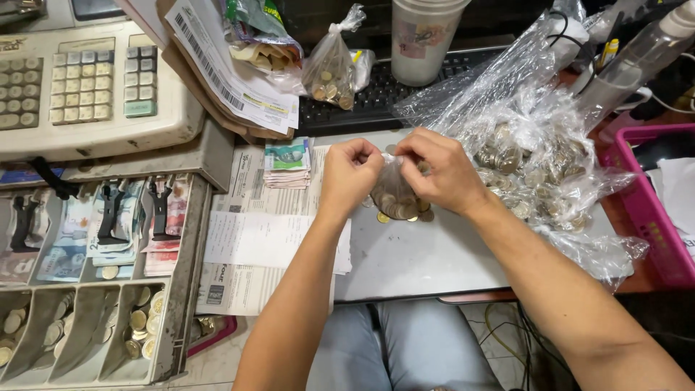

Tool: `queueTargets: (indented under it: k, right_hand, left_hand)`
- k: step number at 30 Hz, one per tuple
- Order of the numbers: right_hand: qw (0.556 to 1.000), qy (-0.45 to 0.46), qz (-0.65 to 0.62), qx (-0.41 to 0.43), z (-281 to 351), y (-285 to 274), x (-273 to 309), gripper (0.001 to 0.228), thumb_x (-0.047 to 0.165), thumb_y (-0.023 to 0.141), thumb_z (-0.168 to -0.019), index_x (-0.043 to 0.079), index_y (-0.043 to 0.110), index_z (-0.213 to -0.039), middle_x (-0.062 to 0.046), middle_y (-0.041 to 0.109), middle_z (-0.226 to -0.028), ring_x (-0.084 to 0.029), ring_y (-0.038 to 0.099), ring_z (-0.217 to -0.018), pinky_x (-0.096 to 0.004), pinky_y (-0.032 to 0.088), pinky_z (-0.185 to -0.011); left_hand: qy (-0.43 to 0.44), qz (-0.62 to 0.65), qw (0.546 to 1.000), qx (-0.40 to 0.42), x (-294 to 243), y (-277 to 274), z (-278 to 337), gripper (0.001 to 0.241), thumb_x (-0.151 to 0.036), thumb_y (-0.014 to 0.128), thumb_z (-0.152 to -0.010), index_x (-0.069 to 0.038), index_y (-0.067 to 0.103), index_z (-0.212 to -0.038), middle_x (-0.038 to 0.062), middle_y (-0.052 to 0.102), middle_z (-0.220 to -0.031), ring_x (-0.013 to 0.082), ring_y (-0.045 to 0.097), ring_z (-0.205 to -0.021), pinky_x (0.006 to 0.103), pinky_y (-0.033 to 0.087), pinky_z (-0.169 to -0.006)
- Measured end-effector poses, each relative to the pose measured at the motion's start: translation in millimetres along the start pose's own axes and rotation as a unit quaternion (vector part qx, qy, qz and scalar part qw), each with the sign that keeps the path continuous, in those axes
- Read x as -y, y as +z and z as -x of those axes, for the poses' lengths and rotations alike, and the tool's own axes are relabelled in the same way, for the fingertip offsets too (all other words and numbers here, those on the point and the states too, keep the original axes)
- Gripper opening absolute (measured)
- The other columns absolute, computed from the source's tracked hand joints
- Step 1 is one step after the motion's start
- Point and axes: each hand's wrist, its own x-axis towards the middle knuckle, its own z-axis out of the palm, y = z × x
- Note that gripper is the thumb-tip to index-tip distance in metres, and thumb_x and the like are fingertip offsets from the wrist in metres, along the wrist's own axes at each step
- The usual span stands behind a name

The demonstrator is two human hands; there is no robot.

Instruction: Sorting and bagging coins into small plastic bags at a checkout counter.

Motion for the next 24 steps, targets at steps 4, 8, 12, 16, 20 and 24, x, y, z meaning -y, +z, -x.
queueTargets:
  k: [4,8,12,16,20,24]
  right_hand:
    - [1.000,-0.015,-0.002,-0.008,-4,4,8,0.006,0.002,0.069,-0.093,0.004,0.073,-0.098,-0.012,0.068,-0.084,-0.031,0.068,-0.073,-0.040,0.055,-0.066]
    - [0.997,-0.041,0.059,0.004,-8,0,14,0.007,0.000,0.071,-0.093,0.003,0.074,-0.099,-0.012,0.070,-0.088,-0.032,0.070,-0.079,-0.041,0.056,-0.070]
    - [0.991,-0.050,0.126,0.022,-3,2,6,0.004,0.005,0.072,-0.091,0.007,0.072,-0.095,-0.008,0.066,-0.084,-0.029,0.066,-0.079,-0.039,0.054,-0.070]
    - [0.988,-0.035,0.151,0.008,-1,3,4,0.005,0.008,0.072,-0.089,0.010,0.069,-0.086,-0.004,0.062,-0.077,-0.026,0.065,-0.074,-0.037,0.053,-0.068]
    - [0.994,-0.013,0.104,-0.028,-1,3,3,0.007,0.007,0.070,-0.090,0.013,0.071,-0.087,-0.002,0.062,-0.076,-0.025,0.065,-0.073,-0.036,0.053,-0.067]
    - [0.994,-0.031,0.092,-0.042,1,5,-1,0.007,0.004,0.069,-0.089,0.011,0.071,-0.088,-0.004,0.060,-0.074,-0.028,0.063,-0.070,-0.038,0.053,-0.066]
  left_hand:
    - [0.032,-0.082,0.995,-0.036,-14,-2,5,0.008,-0.018,0.067,-0.072,-0.016,0.074,-0.067,0.002,0.057,-0.050,0.0186,0.058,-0.048,0.0319,0.048,-0.054]
    - [0.032,-0.096,0.994,-0.041,-23,-3,9,0.009,-0.017,0.066,-0.071,-0.015,0.072,-0.065,0.003,0.055,-0.048,0.0208,0.059,-0.048,0.0324,0.049,-0.054]
    - [0.040,-0.099,0.994,-0.039,-20,-2,8,0.008,-0.018,0.066,-0.069,-0.017,0.071,-0.063,0.000,0.054,-0.047,0.0180,0.058,-0.047,0.0298,0.048,-0.053]
    - [0.024,-0.086,0.996,-0.022,-19,3,10,0.008,-0.016,0.066,-0.069,-0.015,0.071,-0.064,-0.001,0.052,-0.046,0.0150,0.054,-0.046,0.0286,0.046,-0.052]
    - [0.027,-0.062,0.997,-0.022,-20,3,9,0.009,-0.013,0.064,-0.070,-0.013,0.072,-0.064,0.001,0.052,-0.047,0.0131,0.053,-0.048,0.0279,0.046,-0.052]
    - [0.028,-0.047,0.998,-0.023,-20,3,8,0.009,-0.012,0.064,-0.070,-0.013,0.071,-0.064,-0.001,0.051,-0.046,0.0104,0.051,-0.047,0.0260,0.045,-0.052]
